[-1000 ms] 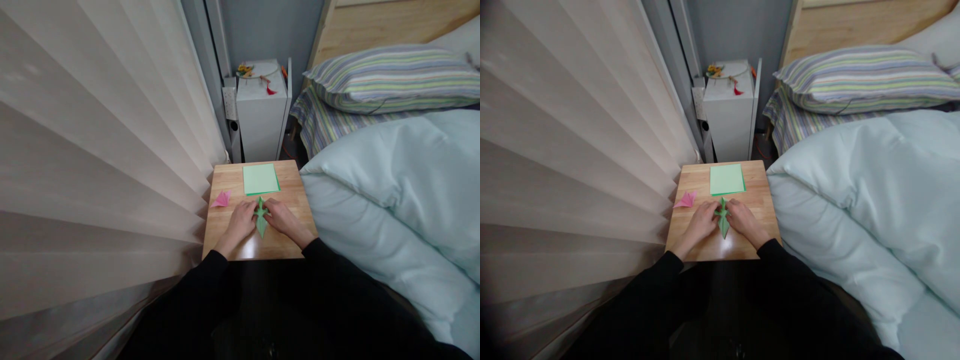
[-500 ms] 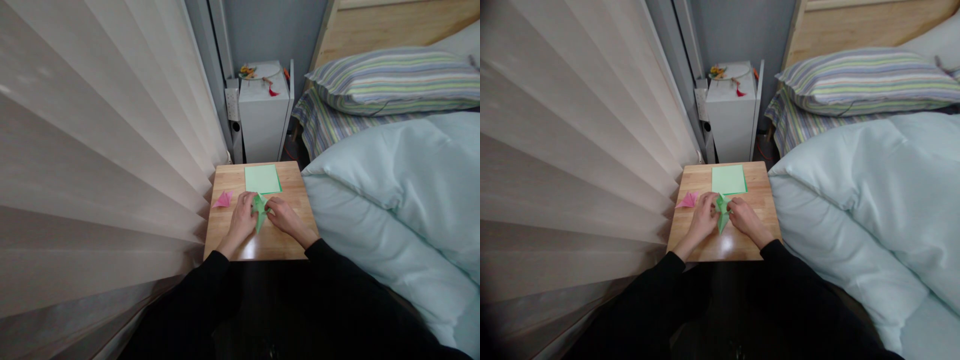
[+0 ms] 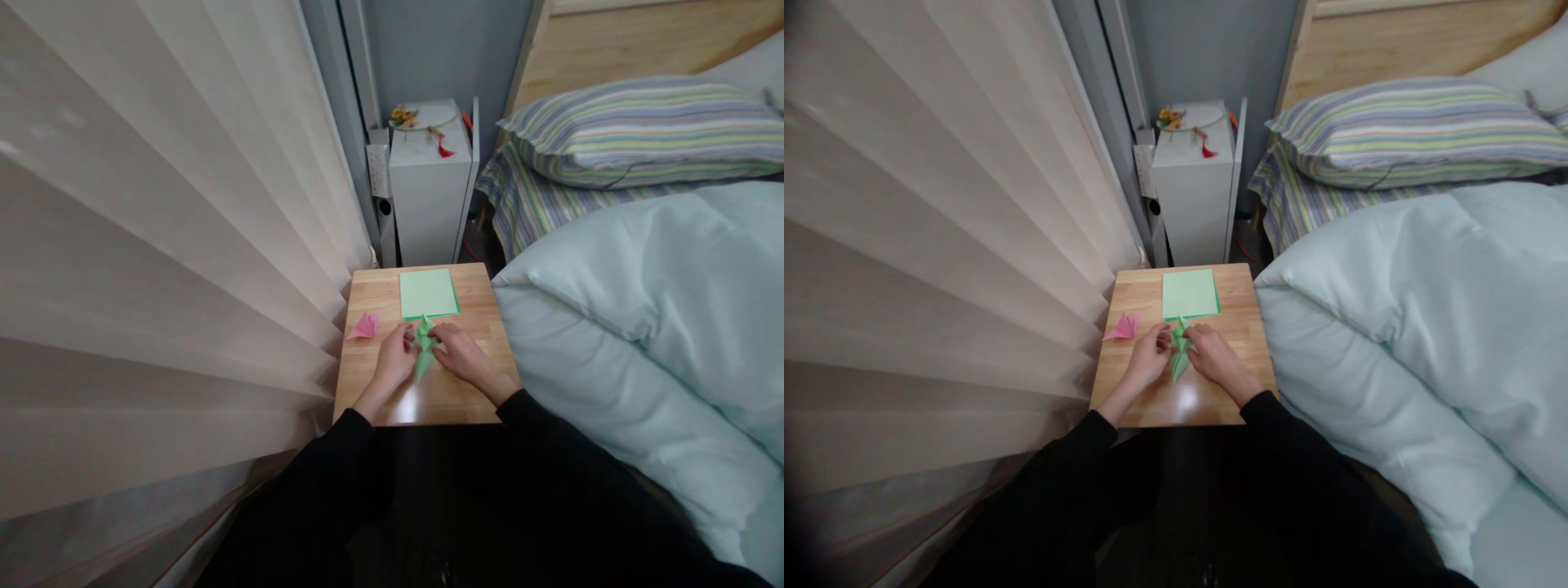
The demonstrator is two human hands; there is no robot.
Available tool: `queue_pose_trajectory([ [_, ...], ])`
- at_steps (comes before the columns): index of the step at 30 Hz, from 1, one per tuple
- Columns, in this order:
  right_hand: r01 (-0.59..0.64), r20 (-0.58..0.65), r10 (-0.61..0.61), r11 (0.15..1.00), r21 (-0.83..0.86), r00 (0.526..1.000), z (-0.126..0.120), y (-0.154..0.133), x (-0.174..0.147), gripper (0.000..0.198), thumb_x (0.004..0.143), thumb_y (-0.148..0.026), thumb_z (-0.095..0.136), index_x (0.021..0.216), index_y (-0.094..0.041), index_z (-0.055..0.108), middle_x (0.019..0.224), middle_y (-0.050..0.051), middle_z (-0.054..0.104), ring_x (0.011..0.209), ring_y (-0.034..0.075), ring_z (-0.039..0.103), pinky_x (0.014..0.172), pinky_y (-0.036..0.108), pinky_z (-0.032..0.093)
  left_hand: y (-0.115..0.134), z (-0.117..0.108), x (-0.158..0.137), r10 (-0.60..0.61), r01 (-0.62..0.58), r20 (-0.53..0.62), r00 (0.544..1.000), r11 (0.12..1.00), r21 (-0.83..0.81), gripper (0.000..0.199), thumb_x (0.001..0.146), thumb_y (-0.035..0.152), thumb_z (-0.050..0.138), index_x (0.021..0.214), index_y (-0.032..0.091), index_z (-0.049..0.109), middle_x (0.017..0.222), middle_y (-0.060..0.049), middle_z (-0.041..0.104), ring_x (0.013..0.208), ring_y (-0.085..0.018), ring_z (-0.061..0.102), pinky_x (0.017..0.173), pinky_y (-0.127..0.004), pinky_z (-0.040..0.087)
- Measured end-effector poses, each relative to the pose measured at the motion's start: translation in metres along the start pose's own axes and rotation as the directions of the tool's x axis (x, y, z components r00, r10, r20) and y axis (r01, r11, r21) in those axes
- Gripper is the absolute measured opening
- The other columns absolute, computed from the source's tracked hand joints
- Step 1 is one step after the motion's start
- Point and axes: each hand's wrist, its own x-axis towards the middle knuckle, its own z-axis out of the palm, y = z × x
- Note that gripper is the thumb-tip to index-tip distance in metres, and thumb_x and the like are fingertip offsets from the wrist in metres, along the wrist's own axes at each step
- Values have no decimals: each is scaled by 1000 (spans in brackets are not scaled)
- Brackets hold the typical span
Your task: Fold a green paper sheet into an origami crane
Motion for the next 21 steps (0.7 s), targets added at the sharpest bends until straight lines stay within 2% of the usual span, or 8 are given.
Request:
queue_pose_trajectory([
  [2,0,-4,0,1000,7,1000,-1,0,-1,19,89,-6,64,105,-15,68,103,12,72,98,25,67,92,40,53,-1,-1,0,-8,8,0,1000,1000,10,25,76,5,72,98,15,69,90,-7,73,87,-22,69,88,-40,56],
  [4,2,-13,-2,1000,22,1000,-3,-2,-1,12,91,-9,65,100,-16,68,99,11,72,95,24,67,90,38,54,-2,-1,0,-13,13,4,1000,1000,-8,20,78,9,74,96,16,68,95,-9,75,90,-24,70,90,-42,56],
  [8,2,-51,1,998,63,999,-10,-6,0,7,93,-14,67,99,-16,69,98,10,72,90,22,67,85,35,54,1,-1,2,-19,19,-6,1000,996,-92,34,86,12,70,119,16,63,121,-15,74,107,-24,72,97,-41,56],
  [12,-2,-91,11,995,99,996,-15,-13,3,9,93,-15,68,102,-16,70,100,10,73,89,21,68,82,33,54,9,-4,4,-6,8,12,1000,987,-162,39,88,10,68,126,14,60,127,-17,73,109,-24,72,99,-40,57],
  [17,-11,-130,28,992,127,991,-21,-22,7,16,93,-13,68,109,-17,71,100,9,75,91,22,69,85,33,54,23,-16,1,38,-11,111,993,972,-234,28,95,23,64,122,15,67,130,-16,72,119,-25,69,101,-39,57],
  [21,-47,-156,69,989,141,985,-30,-26,8,17,94,-14,67,110,-18,71,95,7,75,83,20,69,80,32,53,29,-26,-4,-43,160,270,962,890,-428,42,96,30,65,135,17,61,133,-17,68,116,-28,69,85,-39,64],
])
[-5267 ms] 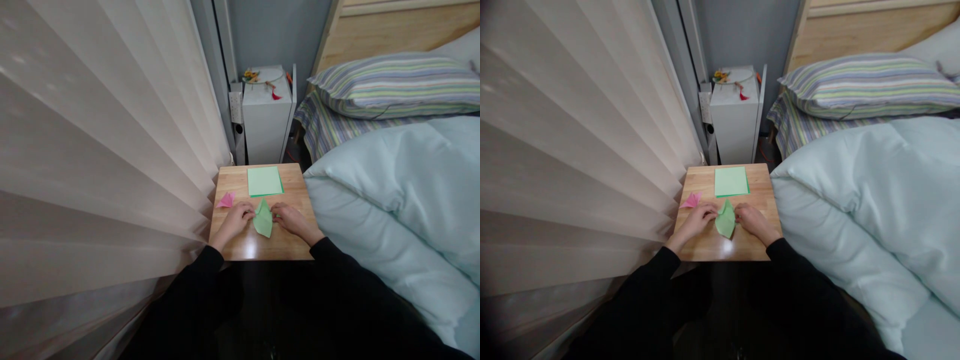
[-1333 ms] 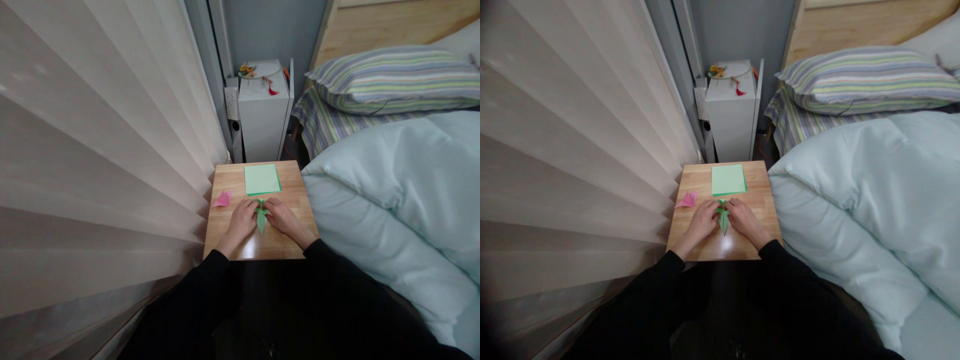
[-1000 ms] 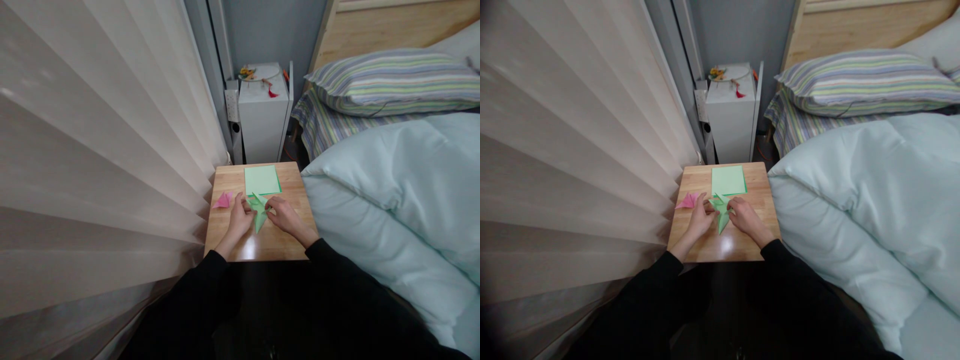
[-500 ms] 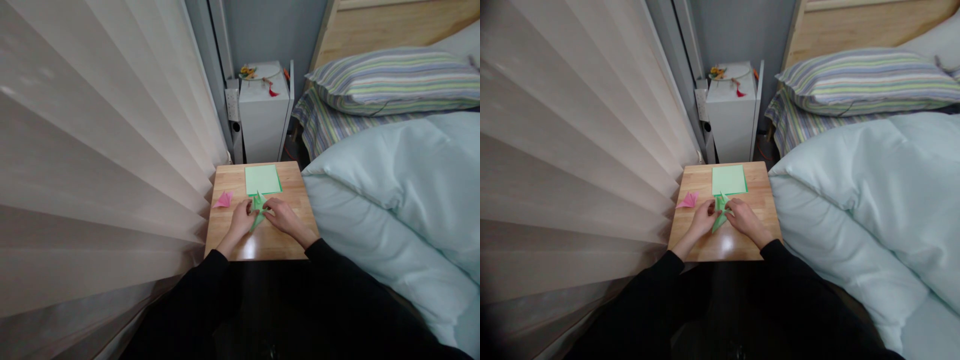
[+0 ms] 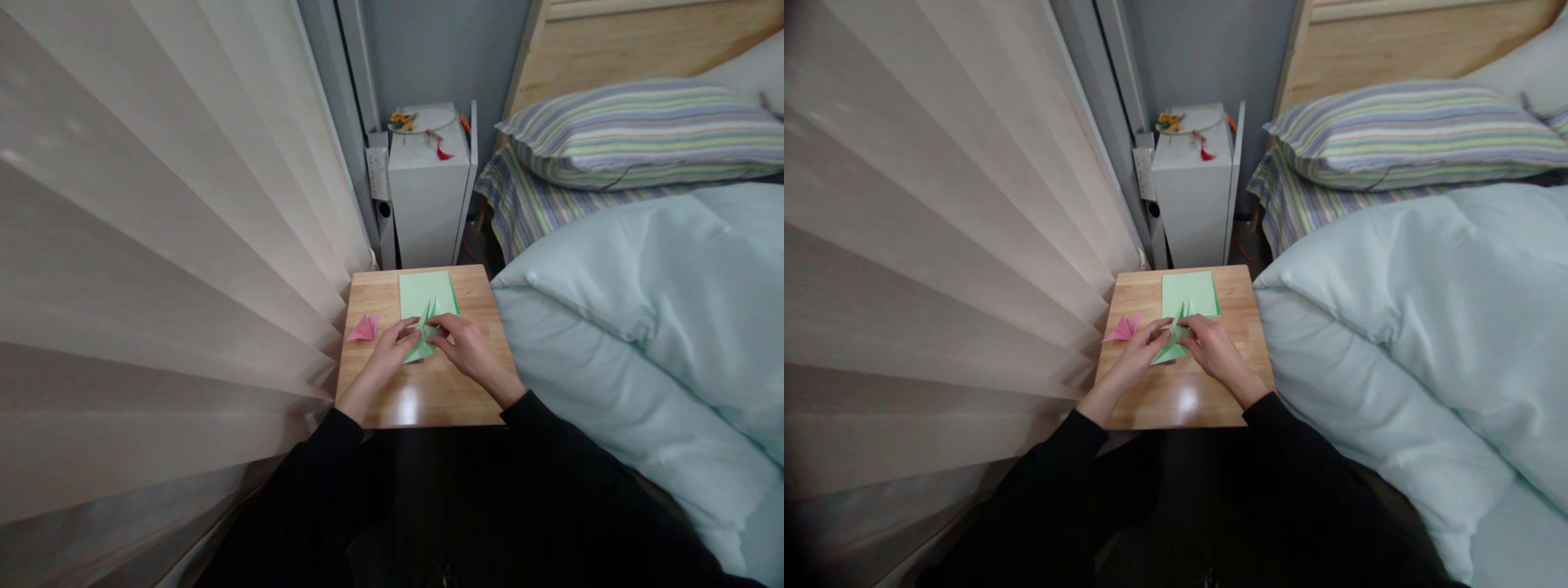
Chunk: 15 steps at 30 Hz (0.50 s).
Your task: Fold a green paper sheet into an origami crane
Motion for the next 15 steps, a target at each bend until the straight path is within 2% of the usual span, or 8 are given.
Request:
queue_pose_trajectory([
  [3,9,-43,-8,999,33,999,-4,-1,1,15,94,-13,65,106,-19,71,92,5,74,78,19,69,78,32,53,1,1,-3,-67,73,49,997,988,-134,53,88,20,71,140,22,58,137,-16,65,114,-27,69,77,-37,66],
  [5,63,-104,-56,996,65,993,-5,0,1,14,94,-14,64,104,-21,71,96,6,73,83,20,70,79,34,55,0,2,-3,-82,84,17,996,983,-163,59,80,12,75,137,22,59,134,-15,65,109,-26,70,74,-35,65],
  [8,102,-235,-80,991,82,969,-4,1,2,24,90,-18,70,113,-23,69,118,11,70,104,27,69,87,42,58,-1,4,-1,-92,80,-62,994,981,-175,62,72,9,78,130,19,61,123,-15,70,99,-25,72,70,-33,63],
  [10,52,-284,-14,991,127,959,-3,1,2,36,87,-20,75,121,-23,67,131,14,65,108,28,67,85,44,60,0,4,0,-91,72,-94,991,981,-182,60,66,8,82,123,17,64,115,-13,73,93,-24,72,69,-32,62],
  [13,-34,-243,105,960,279,964,-1,-2,3,42,85,-23,78,125,-22,64,126,13,68,95,24,71,73,39,61,4,5,0,-97,75,-114,989,980,-182,45,60,9,85,102,15,70,96,-8,75,80,-20,70,64,-29,58],
  [15,-43,-182,107,945,325,978,-1,-5,2,33,88,-26,76,120,-22,66,115,11,73,90,23,72,72,36,61,7,5,0,-100,76,-125,987,981,-181,31,59,9,84,87,14,70,79,-4,73,69,-17,66,59,-25,54],
])
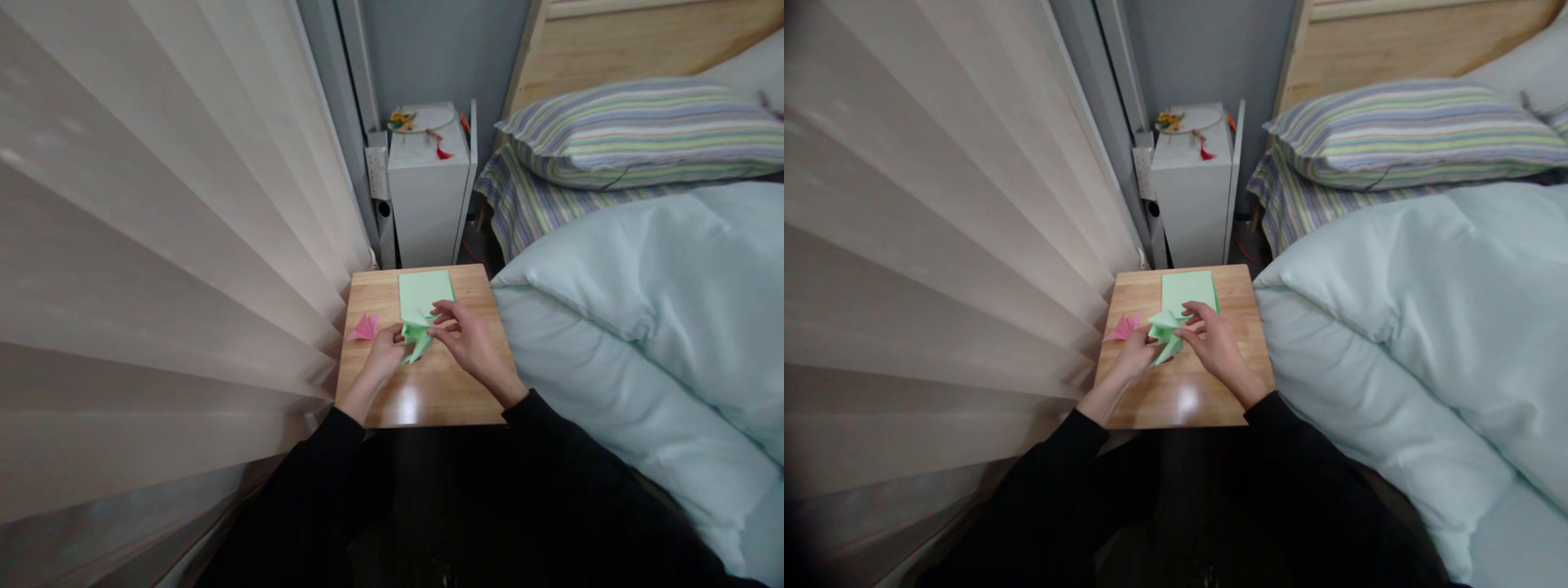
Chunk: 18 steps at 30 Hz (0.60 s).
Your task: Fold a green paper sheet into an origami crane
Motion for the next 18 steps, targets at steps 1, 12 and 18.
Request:
queue_pose_trajectory([
  [1,15,35,-15,1000,-5,999,0,-1,-1,26,90,-27,74,115,-22,68,110,9,74,91,23,72,73,36,61,1,1,-1,2,-2,-7,1000,1000,-2,27,60,9,83,81,15,69,72,-2,70,65,-16,64,57,-24,52],
  [12,181,69,-170,958,-222,983,-3,-1,-1,18,92,-11,63,105,-20,71,100,9,75,84,22,68,77,37,55,-1,6,-3,-42,58,88,995,979,-197,40,66,10,82,105,17,73,93,-6,75,81,-19,70,74,-32,59],
  [18,137,12,-137,973,-184,990,-2,-9,-2,14,91,-14,62,100,-21,72,86,4,70,68,17,62,65,31,51,4,3,-2,-79,184,241,967,873,-452,52,73,3,72,122,18,71,104,-10,77,99,-26,74,94,-46,60],
])
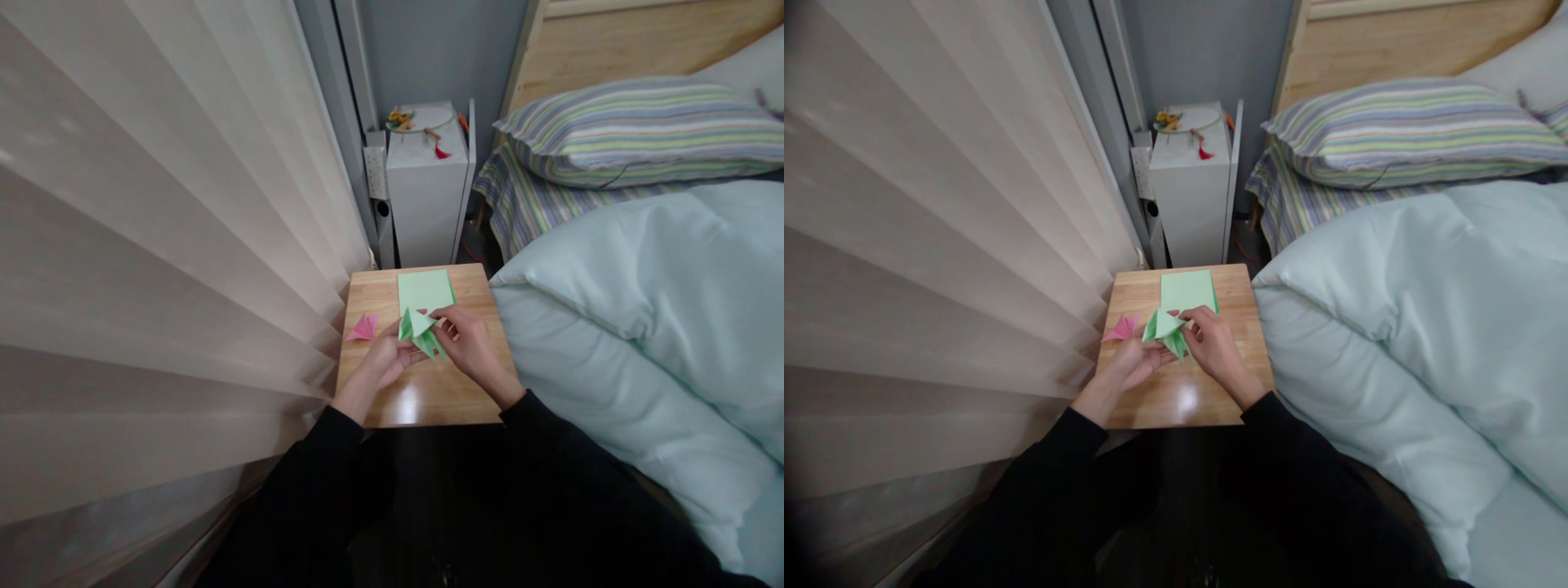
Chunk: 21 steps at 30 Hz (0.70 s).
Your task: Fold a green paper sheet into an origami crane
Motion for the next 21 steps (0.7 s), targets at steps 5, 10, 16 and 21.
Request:
queue_pose_trajectory([
  [5,-90,-16,92,992,93,996,1,-6,1,15,90,-17,63,101,-20,73,94,6,74,65,15,62,62,30,51,1,7,-3,40,-41,3,999,998,43,42,78,6,73,119,16,72,110,-12,76,104,-26,73,98,-46,60],
  [10,-171,1,172,977,124,985,-2,-7,5,14,87,-20,64,98,-20,74,91,6,76,63,16,62,63,30,53,-5,10,-2,124,-110,-44,991,963,245,37,76,11,80,111,16,71,111,-11,75,98,-24,73,92,-43,62],
  [16,-360,32,368,883,301,929,7,-1,3,20,81,-24,66,101,-19,65,98,7,74,65,17,70,58,31,57,-9,6,4,223,-158,-66,973,842,517,39,81,7,68,119,18,69,108,-10,76,93,-23,74,86,-43,63],
  [21,-376,38,386,866,329,922,18,0,-1,15,78,-24,65,91,-20,59,79,3,70,64,19,70,54,29,54,-7,9,2,303,-236,-29,953,797,555,51,75,2,67,123,18,70,125,-14,73,109,-27,69,94,-41,59],
])
